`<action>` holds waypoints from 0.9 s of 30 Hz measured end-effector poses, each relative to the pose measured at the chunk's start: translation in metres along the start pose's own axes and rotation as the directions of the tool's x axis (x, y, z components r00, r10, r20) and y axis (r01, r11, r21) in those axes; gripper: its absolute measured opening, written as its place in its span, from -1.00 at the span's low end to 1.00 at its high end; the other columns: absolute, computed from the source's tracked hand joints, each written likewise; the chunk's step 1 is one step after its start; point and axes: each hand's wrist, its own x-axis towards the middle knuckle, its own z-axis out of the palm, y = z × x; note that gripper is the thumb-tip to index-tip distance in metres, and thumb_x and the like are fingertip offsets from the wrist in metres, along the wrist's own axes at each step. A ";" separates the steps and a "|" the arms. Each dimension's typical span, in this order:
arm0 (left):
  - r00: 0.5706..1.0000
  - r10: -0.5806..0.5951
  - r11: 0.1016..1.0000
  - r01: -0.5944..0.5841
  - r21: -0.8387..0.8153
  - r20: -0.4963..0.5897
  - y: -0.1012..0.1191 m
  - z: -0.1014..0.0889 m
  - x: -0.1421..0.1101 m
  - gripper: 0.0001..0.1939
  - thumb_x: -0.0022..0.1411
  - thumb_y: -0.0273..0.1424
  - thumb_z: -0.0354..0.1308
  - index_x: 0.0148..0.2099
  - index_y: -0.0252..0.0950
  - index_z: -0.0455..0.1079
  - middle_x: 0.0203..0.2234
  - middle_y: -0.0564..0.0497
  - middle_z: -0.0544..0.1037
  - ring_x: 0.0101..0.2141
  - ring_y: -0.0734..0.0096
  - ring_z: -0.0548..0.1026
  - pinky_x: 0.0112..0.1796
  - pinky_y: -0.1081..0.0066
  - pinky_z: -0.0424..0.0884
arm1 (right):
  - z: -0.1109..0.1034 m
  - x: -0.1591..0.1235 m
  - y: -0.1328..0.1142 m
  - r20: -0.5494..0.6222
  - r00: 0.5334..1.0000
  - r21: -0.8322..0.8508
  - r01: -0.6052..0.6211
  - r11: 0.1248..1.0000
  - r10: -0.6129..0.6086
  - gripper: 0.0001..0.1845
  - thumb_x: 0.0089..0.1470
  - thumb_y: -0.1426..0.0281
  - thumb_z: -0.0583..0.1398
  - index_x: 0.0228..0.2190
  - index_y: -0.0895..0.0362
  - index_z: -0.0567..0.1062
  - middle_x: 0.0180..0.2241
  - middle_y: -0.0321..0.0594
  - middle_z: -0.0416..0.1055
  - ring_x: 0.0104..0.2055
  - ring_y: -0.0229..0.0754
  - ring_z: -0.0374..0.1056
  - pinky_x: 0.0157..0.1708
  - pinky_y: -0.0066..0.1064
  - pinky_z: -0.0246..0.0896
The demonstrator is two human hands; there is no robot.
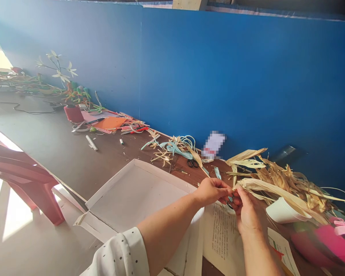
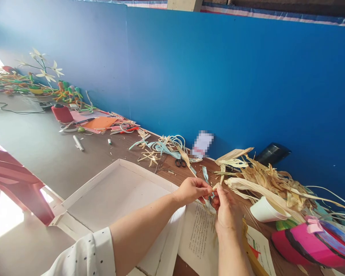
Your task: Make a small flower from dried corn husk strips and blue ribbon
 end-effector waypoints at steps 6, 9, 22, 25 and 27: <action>1.000 0.022 1.000 -0.022 0.001 0.020 -0.002 0.001 0.000 -0.83 -0.01 -0.37 0.26 -0.44 -0.40 0.40 -0.65 0.13 0.40 -0.62 0.63 0.35 -0.50 0.51 0.35 | 0.005 -0.003 -0.005 -0.009 0.993 0.137 -0.115 0.984 0.117 -0.65 -0.19 0.16 0.35 -0.53 0.17 0.45 -0.60 -0.36 0.26 -0.60 -0.38 0.08 -0.64 -0.52 -0.03; 0.999 0.041 0.999 -0.041 -0.013 -0.001 -0.003 0.000 0.001 -0.78 -0.04 -0.33 0.29 -0.43 -0.40 0.40 -0.65 0.12 0.39 -0.61 0.62 0.35 -0.50 0.51 0.36 | 0.004 -0.003 -0.008 -0.033 0.994 0.179 -0.100 0.979 0.107 -0.66 -0.22 0.18 0.37 -0.49 0.19 0.49 -0.53 -0.32 0.31 -0.58 -0.41 0.08 -0.64 -0.56 -0.02; 0.967 0.097 0.995 -0.103 -0.013 -0.235 -0.001 0.002 0.004 -0.92 0.07 -0.50 0.16 -0.46 -0.38 0.34 -0.69 0.15 0.34 -0.68 0.68 0.28 -0.63 0.60 0.31 | -0.036 -0.007 -0.046 0.253 0.967 -0.689 0.162 0.707 0.026 -0.68 -0.12 0.10 0.23 -0.39 0.06 0.56 -0.46 -0.27 0.46 -0.43 -0.17 0.33 -0.45 -0.41 0.18; 0.964 0.115 0.993 -0.117 0.004 -0.239 -0.002 0.002 0.004 -0.91 0.07 -0.49 0.16 -0.46 -0.37 0.33 -0.70 0.16 0.33 -0.69 0.67 0.27 -0.64 0.60 0.30 | -0.035 -0.008 -0.049 0.381 0.915 -0.807 0.259 0.530 0.132 -0.76 -0.04 0.21 0.14 -0.46 0.04 0.55 -0.47 -0.27 0.49 -0.41 -0.13 0.37 -0.42 -0.40 0.18; 0.962 0.120 0.993 -0.121 0.010 -0.244 -0.003 0.002 0.004 -0.91 0.07 -0.49 0.16 -0.45 -0.37 0.33 -0.70 0.16 0.33 -0.69 0.67 0.27 -0.64 0.60 0.30 | -0.032 -0.008 -0.046 0.388 0.903 -0.865 0.288 0.411 0.183 -0.77 -0.03 0.27 0.11 -0.49 0.04 0.55 -0.49 -0.26 0.49 -0.44 -0.13 0.38 -0.47 -0.40 0.13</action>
